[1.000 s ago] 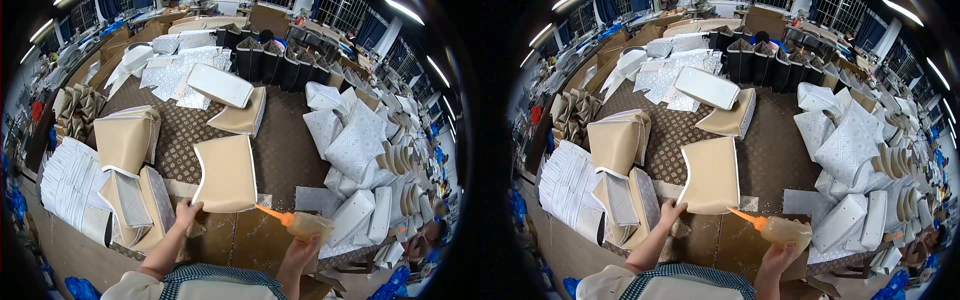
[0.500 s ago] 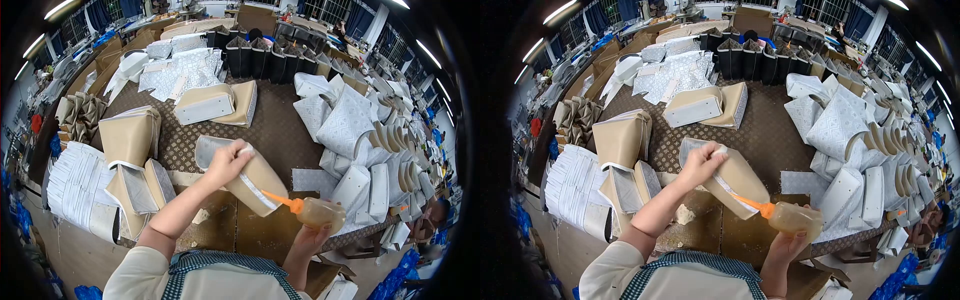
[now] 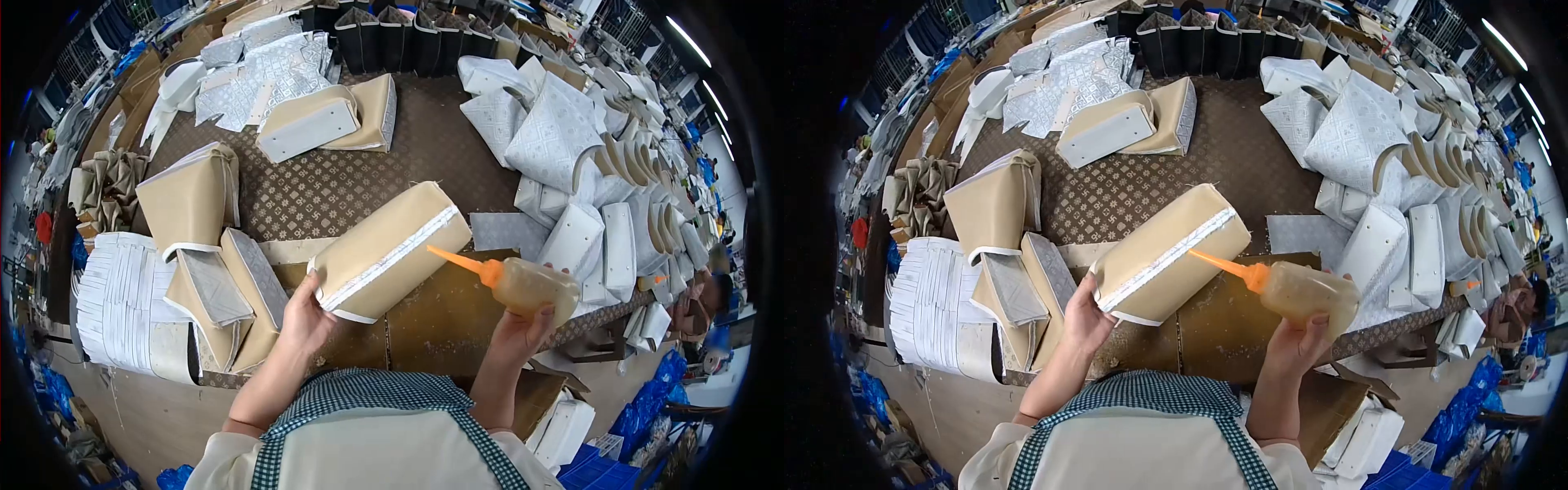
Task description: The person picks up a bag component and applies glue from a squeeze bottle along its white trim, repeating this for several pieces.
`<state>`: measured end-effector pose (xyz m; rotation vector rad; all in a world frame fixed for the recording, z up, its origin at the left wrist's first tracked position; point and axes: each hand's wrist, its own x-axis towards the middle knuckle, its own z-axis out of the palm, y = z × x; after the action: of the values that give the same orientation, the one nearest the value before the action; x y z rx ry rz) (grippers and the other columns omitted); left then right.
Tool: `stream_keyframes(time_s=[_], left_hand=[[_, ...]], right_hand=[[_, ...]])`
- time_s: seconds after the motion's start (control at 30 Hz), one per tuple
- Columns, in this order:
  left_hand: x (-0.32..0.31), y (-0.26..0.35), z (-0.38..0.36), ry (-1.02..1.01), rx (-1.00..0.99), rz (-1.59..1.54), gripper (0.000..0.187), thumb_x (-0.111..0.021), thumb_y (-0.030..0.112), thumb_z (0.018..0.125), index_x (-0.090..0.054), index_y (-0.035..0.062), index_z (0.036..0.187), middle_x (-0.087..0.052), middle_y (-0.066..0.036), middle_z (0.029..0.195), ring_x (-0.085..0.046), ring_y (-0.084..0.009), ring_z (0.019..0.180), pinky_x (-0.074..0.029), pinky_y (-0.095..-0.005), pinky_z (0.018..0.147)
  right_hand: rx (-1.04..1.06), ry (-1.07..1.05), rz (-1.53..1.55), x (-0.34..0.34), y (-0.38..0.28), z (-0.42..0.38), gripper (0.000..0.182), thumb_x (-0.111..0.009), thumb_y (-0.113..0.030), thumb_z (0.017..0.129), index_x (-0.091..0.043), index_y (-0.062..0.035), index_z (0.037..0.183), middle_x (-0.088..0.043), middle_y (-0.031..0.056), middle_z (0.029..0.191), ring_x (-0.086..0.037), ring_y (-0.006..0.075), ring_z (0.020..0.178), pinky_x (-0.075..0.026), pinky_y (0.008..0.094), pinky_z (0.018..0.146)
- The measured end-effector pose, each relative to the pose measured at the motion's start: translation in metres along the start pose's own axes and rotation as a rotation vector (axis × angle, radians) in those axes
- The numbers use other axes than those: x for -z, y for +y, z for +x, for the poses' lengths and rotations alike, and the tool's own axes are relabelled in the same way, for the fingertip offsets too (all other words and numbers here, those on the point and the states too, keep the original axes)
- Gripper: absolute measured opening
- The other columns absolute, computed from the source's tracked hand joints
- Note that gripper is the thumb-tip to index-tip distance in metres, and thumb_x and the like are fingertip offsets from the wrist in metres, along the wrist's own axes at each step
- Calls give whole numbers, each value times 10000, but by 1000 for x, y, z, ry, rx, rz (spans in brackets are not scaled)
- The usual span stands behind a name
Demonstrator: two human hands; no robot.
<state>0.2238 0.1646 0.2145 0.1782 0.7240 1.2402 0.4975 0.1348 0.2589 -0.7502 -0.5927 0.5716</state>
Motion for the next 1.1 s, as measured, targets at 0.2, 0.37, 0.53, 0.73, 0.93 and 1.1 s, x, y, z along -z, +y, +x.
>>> stream_keyframes(time_s=[0.2, 0.37, 0.53, 0.73, 0.93, 1.1], left_hand=[[-3, -11, 1, 32, 34, -67, 431, -428, 270, 955, -404, 8, 1297, -508, -146, 1273, -497, -285, 1172, -391, -448, 1006], [-7, -7, -1, 21, 42, -77, 447, -422, 278, 957, -394, -7, 1300, -484, -165, 1299, -488, -308, 1182, -377, -467, 1014], [-5, -7, 2, 76, 20, -72, 442, -413, 267, 959, -388, -13, 1300, -486, -173, 1291, -490, -305, 1179, -395, -460, 1004], [-4, -7, 3, 77, 4, -92, 430, -410, 273, 961, -412, -16, 1279, -507, -176, 1267, -513, -307, 1151, -417, -456, 985], [-1, -6, 7, 50, -13, -110, 437, -445, 291, 947, -440, -13, 1261, -523, -172, 1254, -524, -310, 1139, -423, -458, 976], [-5, -6, 5, 43, -16, -114, 429, -457, 279, 942, -447, -15, 1253, -527, -173, 1249, -527, -310, 1134, -424, -454, 977]], right_hand=[[119, -18, -139, 4, 14, 11, 755, -706, -311, 774, -290, -43, 1345, -433, 178, 1273, -464, 296, 1155, -377, 442, 1004], [177, 8, -181, 6, 23, 22, 737, -731, -269, 757, -312, -48, 1322, -460, 174, 1232, -483, 292, 1128, -406, 428, 978], [173, -134, -205, -5, 26, 22, 728, -748, -221, 742, -324, -43, 1307, -481, 152, 1207, -481, 263, 1133, -414, 411, 973], [278, -55, -244, -2, 42, 43, 703, -746, -174, 745, -332, -39, 1297, -490, 129, 1190, -491, 242, 1098, -425, 377, 955], [263, -21, -206, -10, 49, 44, 678, -731, -146, 758, -332, -40, 1297, -463, 122, 1214, -487, 244, 1099, -426, 378, 955], [254, 22, -172, -9, 50, 41, 671, -721, -145, 766, -328, -36, 1299, -449, 127, 1222, -479, 252, 1110, -426, 395, 965]])
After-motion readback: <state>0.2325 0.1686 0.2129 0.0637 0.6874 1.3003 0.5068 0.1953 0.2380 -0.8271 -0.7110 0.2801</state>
